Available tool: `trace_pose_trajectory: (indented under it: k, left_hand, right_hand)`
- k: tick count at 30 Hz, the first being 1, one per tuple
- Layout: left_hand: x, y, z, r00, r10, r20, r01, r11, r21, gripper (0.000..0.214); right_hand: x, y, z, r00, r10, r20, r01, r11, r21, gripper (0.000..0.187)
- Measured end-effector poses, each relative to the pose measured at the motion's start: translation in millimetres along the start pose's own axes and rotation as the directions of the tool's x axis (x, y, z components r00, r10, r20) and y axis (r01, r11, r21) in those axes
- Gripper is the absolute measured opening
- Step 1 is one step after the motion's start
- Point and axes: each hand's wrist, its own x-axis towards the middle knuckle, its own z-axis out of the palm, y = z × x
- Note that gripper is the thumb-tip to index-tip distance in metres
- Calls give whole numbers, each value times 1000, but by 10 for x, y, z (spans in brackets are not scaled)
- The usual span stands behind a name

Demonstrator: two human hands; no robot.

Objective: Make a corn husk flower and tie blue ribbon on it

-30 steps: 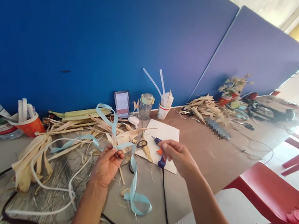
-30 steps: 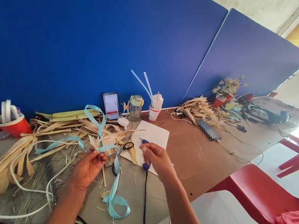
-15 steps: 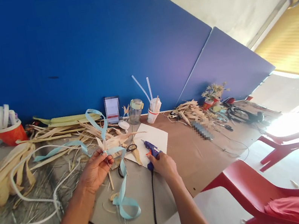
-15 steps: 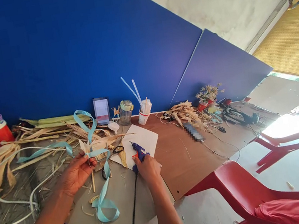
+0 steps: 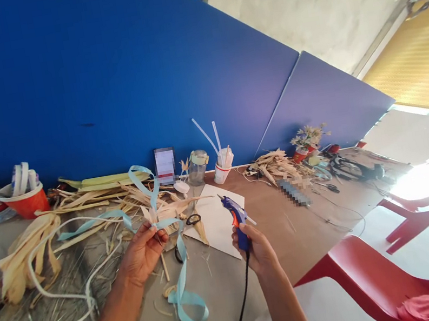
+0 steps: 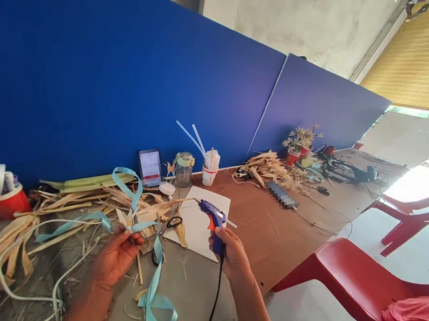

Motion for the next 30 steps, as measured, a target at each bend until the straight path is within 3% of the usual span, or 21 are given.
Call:
trace_pose_trajectory:
  k: [2, 5, 11, 14, 16, 21, 26, 30]
  left_hand:
    - [-7, 4, 5, 1000, 8, 9, -8, 1000, 2, 21]
    - [-24, 13, 25, 1000, 24, 3, -24, 1000, 12, 21]
    - [-30, 17, 37, 999, 34, -19, -33, 999, 31, 20]
    - [-32, 24, 25, 999, 50, -1, -50, 998, 40, 19]
    - [-37, 33, 21, 999, 52, 5, -52, 997, 52, 18]
    - [-36, 50, 43, 998, 64, 7, -64, 995, 70, 20]
    - [-19, 39, 65, 995, 88, -43, -83, 992, 100, 22]
    - [-15, 30, 69, 996, 86, -37, -81, 989, 125, 20]
  right_hand:
    - [-71, -56, 80, 977, 74, 200, -112, 976, 188, 30]
    - [-137, -93, 249, 899, 119, 421, -230, 948, 222, 32]
    - [-137, -19, 547, 822, 64, 566, -157, 981, 117, 38]
    - [-80, 52, 649, 747, 124, 653, -198, 979, 41, 34]
    - [-29, 100, 704, 723, 162, 671, -195, 981, -27, 33]
    - [80, 212, 742, 720, 221, 658, -131, 974, -184, 42]
    - [98, 286, 682, 828, 117, 549, 64, 952, -300, 46]
    - [81, 314, 664, 792, 38, 609, 227, 908, -352, 44]
